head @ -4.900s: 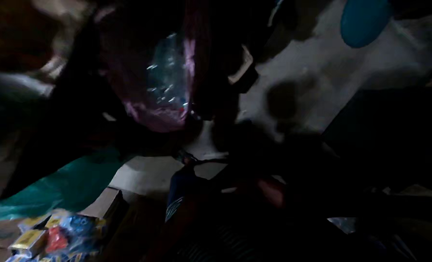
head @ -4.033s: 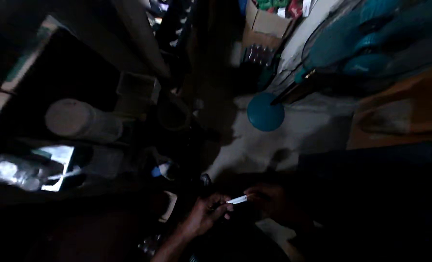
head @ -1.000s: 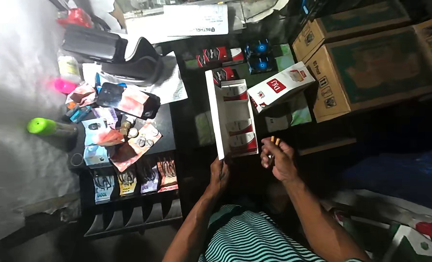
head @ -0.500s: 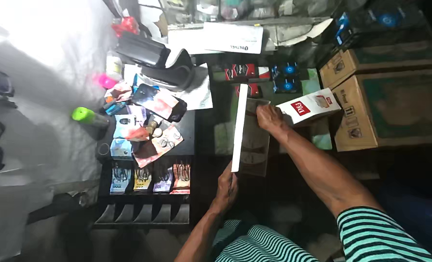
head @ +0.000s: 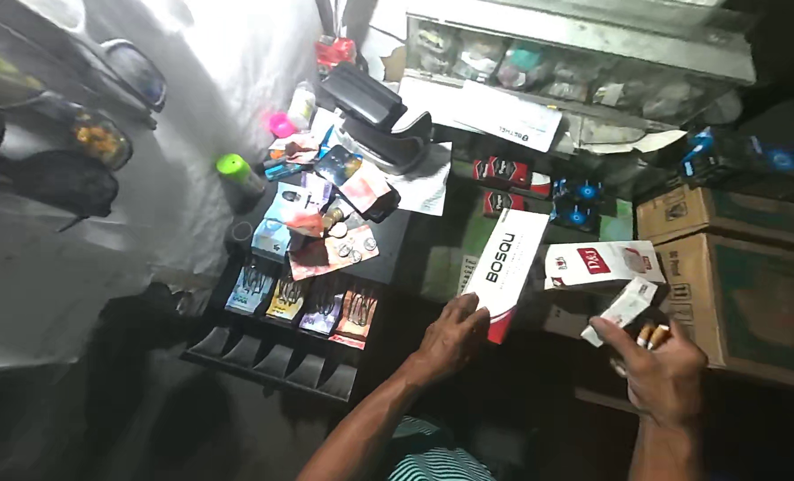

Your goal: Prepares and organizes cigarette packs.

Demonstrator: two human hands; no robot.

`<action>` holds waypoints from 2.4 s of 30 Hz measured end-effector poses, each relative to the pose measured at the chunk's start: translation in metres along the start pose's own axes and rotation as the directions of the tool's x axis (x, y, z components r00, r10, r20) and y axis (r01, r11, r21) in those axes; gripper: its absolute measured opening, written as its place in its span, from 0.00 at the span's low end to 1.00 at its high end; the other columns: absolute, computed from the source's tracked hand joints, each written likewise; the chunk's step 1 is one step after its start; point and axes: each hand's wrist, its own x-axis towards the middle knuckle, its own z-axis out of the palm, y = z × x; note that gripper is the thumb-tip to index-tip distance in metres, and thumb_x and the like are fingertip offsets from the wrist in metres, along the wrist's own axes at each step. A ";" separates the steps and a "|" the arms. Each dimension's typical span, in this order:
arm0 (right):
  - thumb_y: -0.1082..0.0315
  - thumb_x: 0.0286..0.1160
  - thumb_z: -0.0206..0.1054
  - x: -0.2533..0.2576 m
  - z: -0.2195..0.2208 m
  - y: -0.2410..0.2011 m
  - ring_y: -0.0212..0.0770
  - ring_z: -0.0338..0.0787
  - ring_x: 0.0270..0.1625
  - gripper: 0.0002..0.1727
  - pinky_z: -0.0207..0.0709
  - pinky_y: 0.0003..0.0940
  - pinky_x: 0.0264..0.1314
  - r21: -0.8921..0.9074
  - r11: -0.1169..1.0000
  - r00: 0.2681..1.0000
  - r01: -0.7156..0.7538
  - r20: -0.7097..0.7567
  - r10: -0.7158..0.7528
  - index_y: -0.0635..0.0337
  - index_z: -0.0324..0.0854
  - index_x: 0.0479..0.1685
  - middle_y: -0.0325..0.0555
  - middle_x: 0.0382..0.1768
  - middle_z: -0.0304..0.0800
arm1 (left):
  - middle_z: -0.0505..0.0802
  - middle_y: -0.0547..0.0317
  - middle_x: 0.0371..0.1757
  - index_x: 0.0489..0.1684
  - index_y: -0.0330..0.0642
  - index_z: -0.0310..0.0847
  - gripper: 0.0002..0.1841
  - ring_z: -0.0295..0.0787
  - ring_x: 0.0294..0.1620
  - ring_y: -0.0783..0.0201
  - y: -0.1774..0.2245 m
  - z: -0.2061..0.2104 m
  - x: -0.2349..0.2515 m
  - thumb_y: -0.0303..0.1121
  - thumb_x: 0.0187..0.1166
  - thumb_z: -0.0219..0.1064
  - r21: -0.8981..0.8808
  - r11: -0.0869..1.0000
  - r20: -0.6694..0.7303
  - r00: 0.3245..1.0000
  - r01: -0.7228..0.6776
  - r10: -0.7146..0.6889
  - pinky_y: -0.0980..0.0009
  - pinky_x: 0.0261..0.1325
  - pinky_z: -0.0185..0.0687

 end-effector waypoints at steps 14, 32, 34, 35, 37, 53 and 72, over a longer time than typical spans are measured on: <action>0.61 0.57 0.85 -0.135 0.150 -0.090 0.18 0.87 0.35 0.31 0.83 0.15 0.40 0.448 0.894 0.875 -0.019 0.439 -0.202 0.70 0.80 0.57 0.34 0.39 0.91 | 0.89 0.41 0.64 0.75 0.14 0.65 0.27 0.89 0.63 0.68 0.016 -0.125 -0.120 0.28 0.83 0.64 -0.470 0.877 -0.250 0.968 -0.104 -0.019 0.68 0.70 0.85; 0.68 0.78 0.68 -0.281 0.291 -0.209 0.15 0.74 0.17 0.03 0.70 0.13 0.19 0.485 0.868 0.608 -0.107 0.722 -0.329 0.53 0.88 0.38 0.20 0.21 0.83 | 0.93 0.59 0.41 0.56 0.25 0.81 0.16 0.89 0.39 0.77 -0.050 -0.297 -0.271 0.33 0.88 0.60 -0.555 0.832 -0.494 0.806 -0.004 -0.325 0.77 0.46 0.88; 0.68 0.78 0.68 -0.285 0.297 -0.211 0.16 0.74 0.18 0.04 0.70 0.14 0.19 0.477 0.872 0.590 -0.107 0.736 -0.331 0.55 0.88 0.40 0.22 0.22 0.84 | 0.93 0.59 0.41 0.55 0.25 0.82 0.15 0.89 0.39 0.77 -0.054 -0.299 -0.278 0.32 0.89 0.57 -0.579 0.815 -0.508 0.788 -0.013 -0.349 0.76 0.46 0.88; 0.68 0.78 0.68 -0.286 0.300 -0.210 0.16 0.74 0.18 0.04 0.70 0.14 0.20 0.472 0.878 0.583 -0.085 0.738 -0.340 0.56 0.87 0.40 0.22 0.22 0.84 | 0.93 0.59 0.42 0.55 0.26 0.82 0.15 0.89 0.40 0.77 -0.056 -0.299 -0.281 0.32 0.89 0.57 -0.585 0.811 -0.507 0.780 0.002 -0.367 0.77 0.47 0.87; 0.70 0.76 0.69 -0.287 0.310 -0.207 0.15 0.76 0.20 0.03 0.73 0.14 0.23 0.480 0.877 0.558 -0.002 0.729 -0.397 0.59 0.87 0.40 0.22 0.23 0.85 | 0.93 0.58 0.43 0.56 0.27 0.83 0.16 0.88 0.41 0.78 -0.058 -0.299 -0.295 0.33 0.88 0.58 -0.551 0.833 -0.531 0.747 0.055 -0.400 0.78 0.48 0.86; 0.60 0.73 0.74 -0.359 0.407 -0.243 0.32 0.93 0.34 0.18 0.90 0.30 0.40 0.520 0.688 0.232 0.506 0.686 -0.689 0.67 0.89 0.52 0.47 0.36 0.96 | 0.96 0.50 0.54 0.58 0.23 0.85 0.15 0.93 0.54 0.73 -0.091 -0.359 -0.401 0.27 0.82 0.65 -0.388 0.901 -0.774 0.460 0.197 -0.434 0.74 0.62 0.89; 0.66 0.75 0.72 -0.541 0.636 -0.394 0.14 0.81 0.27 0.05 0.77 0.12 0.33 0.477 0.865 -0.014 0.159 0.877 -0.481 0.58 0.87 0.39 0.22 0.26 0.86 | 0.95 0.49 0.43 0.55 0.29 0.89 0.14 0.94 0.39 0.69 -0.196 -0.580 -0.608 0.31 0.86 0.62 -0.389 0.798 -0.723 0.384 0.461 -0.574 0.71 0.49 0.91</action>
